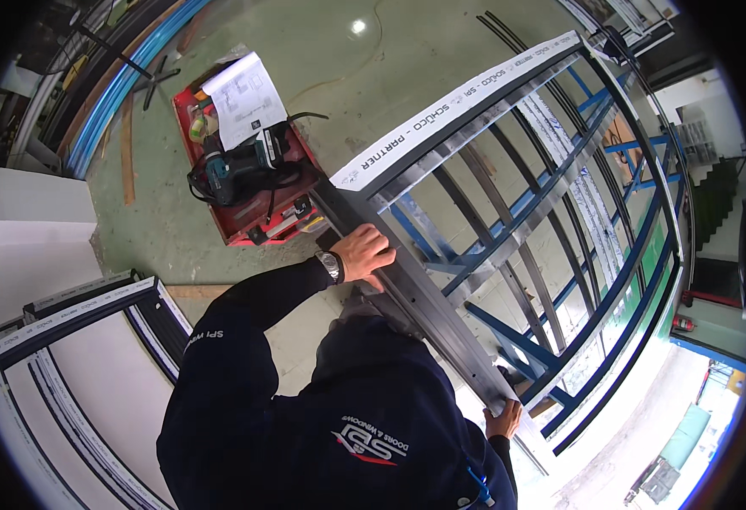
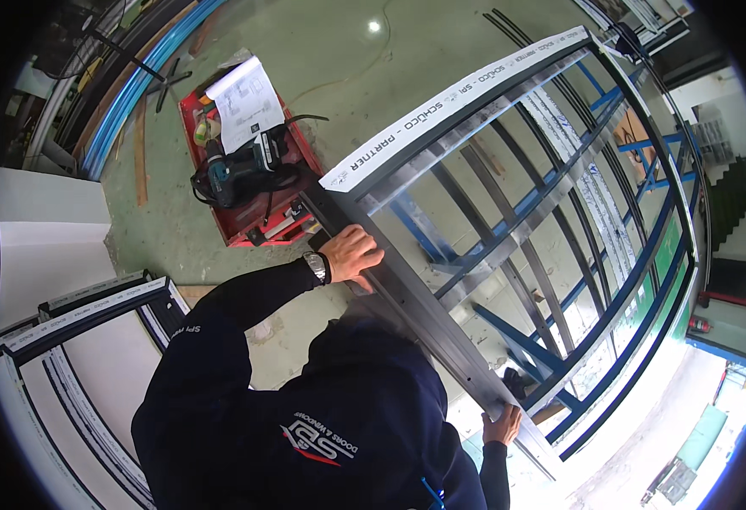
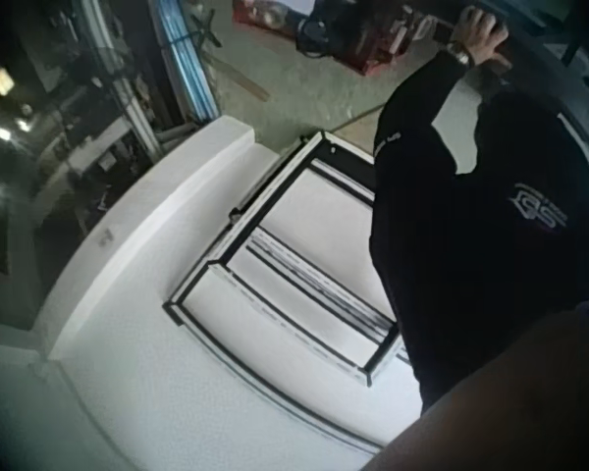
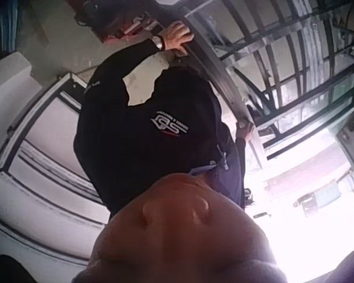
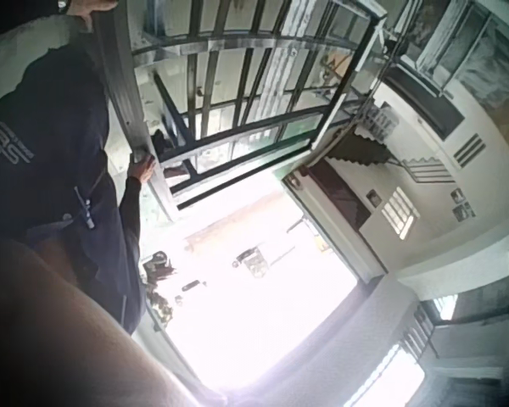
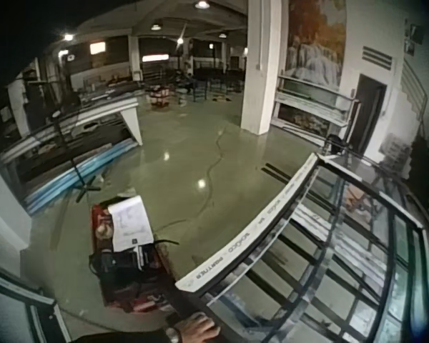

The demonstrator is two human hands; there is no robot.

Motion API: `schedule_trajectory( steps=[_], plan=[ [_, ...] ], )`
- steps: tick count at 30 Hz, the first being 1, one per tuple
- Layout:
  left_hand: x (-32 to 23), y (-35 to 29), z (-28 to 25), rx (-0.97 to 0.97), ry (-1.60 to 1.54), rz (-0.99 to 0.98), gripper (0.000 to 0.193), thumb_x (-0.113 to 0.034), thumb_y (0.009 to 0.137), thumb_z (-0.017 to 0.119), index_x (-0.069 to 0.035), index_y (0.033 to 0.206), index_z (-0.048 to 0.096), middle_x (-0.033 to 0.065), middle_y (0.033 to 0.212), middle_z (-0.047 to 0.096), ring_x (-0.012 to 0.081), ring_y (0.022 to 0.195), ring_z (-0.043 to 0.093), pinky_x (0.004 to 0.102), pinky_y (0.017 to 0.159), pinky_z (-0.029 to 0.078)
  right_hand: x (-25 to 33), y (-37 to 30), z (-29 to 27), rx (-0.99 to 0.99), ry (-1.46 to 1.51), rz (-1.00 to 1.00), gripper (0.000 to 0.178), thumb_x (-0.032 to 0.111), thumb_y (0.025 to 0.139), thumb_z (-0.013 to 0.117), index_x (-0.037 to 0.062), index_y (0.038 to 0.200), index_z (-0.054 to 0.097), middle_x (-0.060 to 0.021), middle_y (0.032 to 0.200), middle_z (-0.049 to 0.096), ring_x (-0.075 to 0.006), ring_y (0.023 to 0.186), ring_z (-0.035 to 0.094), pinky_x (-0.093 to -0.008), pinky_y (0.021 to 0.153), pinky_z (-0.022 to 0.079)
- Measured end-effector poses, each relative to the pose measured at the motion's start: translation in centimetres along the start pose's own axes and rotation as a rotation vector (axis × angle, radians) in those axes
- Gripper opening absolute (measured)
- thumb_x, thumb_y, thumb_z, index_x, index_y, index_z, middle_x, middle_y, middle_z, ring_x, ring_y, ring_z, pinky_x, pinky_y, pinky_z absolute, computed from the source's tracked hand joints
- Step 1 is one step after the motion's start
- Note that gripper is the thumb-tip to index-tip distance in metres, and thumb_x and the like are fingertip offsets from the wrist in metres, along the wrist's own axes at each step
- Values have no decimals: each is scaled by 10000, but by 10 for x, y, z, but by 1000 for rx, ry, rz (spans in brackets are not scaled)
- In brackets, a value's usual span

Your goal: Inspecting and assembling metal window frame components.

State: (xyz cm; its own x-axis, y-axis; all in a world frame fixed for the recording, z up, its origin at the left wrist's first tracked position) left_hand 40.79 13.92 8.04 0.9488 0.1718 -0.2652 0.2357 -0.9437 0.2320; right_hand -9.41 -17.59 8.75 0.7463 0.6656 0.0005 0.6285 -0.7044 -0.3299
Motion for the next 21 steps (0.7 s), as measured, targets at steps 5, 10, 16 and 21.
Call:
schedule_trajectory(
  steps=[5,10,16,21],
  plan=[
    [4,-4,-1,10,-2,3,823,-673,703,809,-96,1256,610,82,1125,550,277,1123,531,458,1094,406,8,6,2,130,-161,84,701,254,661,958,45,1207,570,-166,1234,576,-391,1200,571,-511,986,505],
    [6,-3,-3,-15,-20,37,804,-664,702,820,-100,1238,614,73,1120,549,272,1127,534,457,1092,408,15,10,3,131,-180,97,700,258,668,964,44,1207,571,-163,1225,575,-382,1187,586,-506,980,512],
    [11,-1,0,-4,-77,-32,768,-643,658,854,-113,1164,624,45,1079,530,265,1112,539,463,1092,409,12,12,7,143,-164,122,695,229,666,964,43,1209,573,-165,1230,575,-382,1196,588,-506,980,514],
    [10,6,1,33,-140,-37,765,-636,647,867,-101,1133,613,111,1283,547,321,1304,485,513,1169,361,4,9,10,117,-134,155,658,188,676,949,41,1199,577,-171,1216,583,-388,1183,593,-514,974,515]
  ],
)
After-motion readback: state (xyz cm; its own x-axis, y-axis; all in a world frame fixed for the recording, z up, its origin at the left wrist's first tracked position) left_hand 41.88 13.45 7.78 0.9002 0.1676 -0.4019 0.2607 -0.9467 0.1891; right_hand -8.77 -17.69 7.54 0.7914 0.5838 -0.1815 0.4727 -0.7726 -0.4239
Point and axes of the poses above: each hand's wrist, its own y-axis towards the middle knuckle, its own z-axis out of the palm, x = y × z, the point moved 9 cm from there along y, towards the middle knuckle
